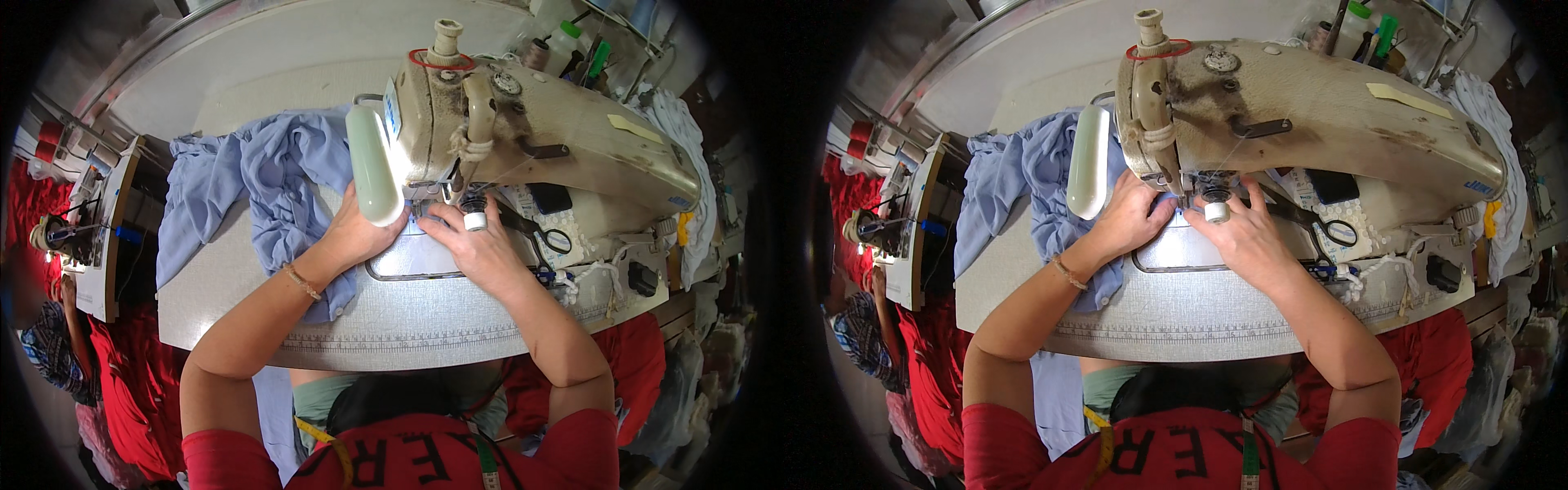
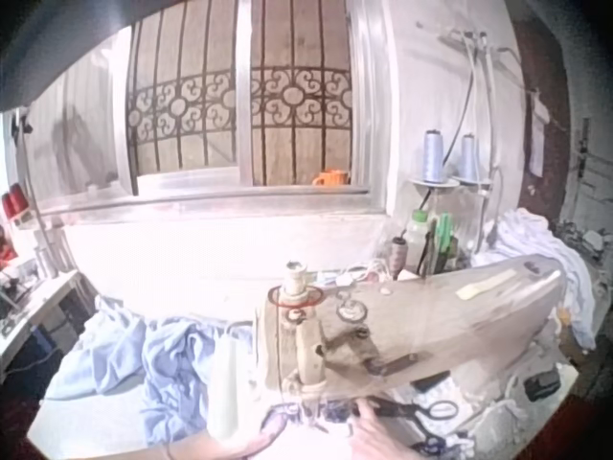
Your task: The person uses a sewing machine to stitch a blue shirt and trims thread using snips.
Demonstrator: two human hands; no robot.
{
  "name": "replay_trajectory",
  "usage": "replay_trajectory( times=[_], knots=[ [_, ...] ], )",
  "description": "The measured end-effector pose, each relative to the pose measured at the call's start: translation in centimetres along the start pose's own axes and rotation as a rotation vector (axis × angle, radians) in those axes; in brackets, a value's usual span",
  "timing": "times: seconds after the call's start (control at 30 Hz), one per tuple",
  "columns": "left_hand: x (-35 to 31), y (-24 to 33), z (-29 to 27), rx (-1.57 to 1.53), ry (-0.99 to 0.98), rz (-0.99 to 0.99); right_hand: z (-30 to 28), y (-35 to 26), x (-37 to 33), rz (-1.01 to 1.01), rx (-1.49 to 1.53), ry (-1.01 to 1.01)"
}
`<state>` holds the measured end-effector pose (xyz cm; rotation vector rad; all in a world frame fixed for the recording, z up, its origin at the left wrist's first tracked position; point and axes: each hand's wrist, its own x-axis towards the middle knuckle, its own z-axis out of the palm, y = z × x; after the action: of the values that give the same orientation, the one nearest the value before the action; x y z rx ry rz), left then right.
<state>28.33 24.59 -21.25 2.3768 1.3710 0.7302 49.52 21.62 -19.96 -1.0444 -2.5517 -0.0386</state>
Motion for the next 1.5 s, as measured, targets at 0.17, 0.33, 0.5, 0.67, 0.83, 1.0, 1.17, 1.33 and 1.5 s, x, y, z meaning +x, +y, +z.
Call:
replay_trajectory(
  times=[0.17,0.33,0.5,0.67,0.83,1.0,1.17,1.33,1.5],
  knots=[
    [0.2,0.2,0.1,-0.004,-0.007,-0.032,0.0,0.1,0.0,-0.002,0.005,0.011],
    [0.3,0.2,0.3,0.013,-0.022,-0.022,0.3,0.2,-0.1,-0.006,0.002,-0.01],
    [0.3,0.6,0.1,0.042,-0.042,-0.026,0.4,0.2,-0.2,-0.008,-0.001,0.011],
    [0.2,0.9,0.3,0.161,-0.015,0.051,0.2,0.1,-0.2,0.0,-0.013,0.019],
    [-0.4,0.9,0.1,0.073,0.143,0.045,0.3,-0.1,-0.1,-0.001,0.002,0.017],
    [-1.7,1.6,-1.8,0.006,-0.001,0.208,0.7,0.1,-0.6,0.016,-0.022,0.033],
    [-2.1,0.6,-1.3,0.026,0.062,0.386,0.4,-0.2,-0.6,0.039,-0.021,0.05],
    [-1.9,0.4,-1.2,0.01,0.056,0.41,0.3,-0.3,-0.6,0.047,-0.038,0.049],
    [-1.9,0.1,-1.1,0.001,0.045,0.415,0.2,-0.3,-0.5,0.046,-0.035,0.044]
  ],
)
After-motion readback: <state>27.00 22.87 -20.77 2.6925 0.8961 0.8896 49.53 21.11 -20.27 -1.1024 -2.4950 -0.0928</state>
